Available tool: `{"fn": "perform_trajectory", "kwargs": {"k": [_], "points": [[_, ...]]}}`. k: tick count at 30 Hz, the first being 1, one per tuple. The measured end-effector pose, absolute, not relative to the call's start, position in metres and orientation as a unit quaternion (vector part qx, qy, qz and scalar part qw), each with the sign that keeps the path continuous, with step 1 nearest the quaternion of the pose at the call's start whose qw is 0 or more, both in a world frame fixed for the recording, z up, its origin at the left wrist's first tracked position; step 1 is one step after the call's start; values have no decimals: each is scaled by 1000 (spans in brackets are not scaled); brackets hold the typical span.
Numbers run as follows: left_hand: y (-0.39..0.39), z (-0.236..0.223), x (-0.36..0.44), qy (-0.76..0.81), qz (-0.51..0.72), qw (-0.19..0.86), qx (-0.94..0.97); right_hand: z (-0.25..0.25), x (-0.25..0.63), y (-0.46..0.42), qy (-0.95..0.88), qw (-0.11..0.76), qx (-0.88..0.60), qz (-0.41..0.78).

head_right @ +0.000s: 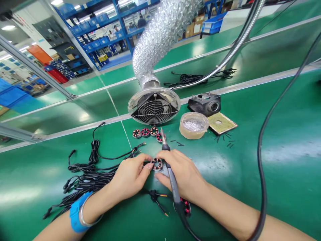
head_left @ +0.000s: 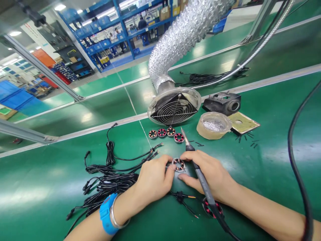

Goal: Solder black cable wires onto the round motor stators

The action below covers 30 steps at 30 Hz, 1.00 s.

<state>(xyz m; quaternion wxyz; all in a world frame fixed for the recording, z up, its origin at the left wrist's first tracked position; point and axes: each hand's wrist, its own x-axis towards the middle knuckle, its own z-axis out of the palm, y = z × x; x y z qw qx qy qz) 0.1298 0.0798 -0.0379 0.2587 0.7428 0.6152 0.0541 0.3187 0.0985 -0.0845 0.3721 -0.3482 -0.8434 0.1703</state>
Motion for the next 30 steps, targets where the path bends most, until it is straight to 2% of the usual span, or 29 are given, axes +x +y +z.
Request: {"fn": "perform_trajectory", "kwargs": {"k": [5,12,17,23,30], "points": [[73,-36,134,608,80,295,733,-82,319,96,-852,356,-330,198],[88,-35,123,621,174,443,622,-82,326,94,-837,355,-337,243],[96,-27,135,610,94,409,672,-79,326,94,-842,342,-338,245],[110,-28,137,581,125,502,628,-76,330,98,-834,338,-337,276],[107,-32,135,588,77,508,624,-78,333,101,-837,363,-310,268]]}}
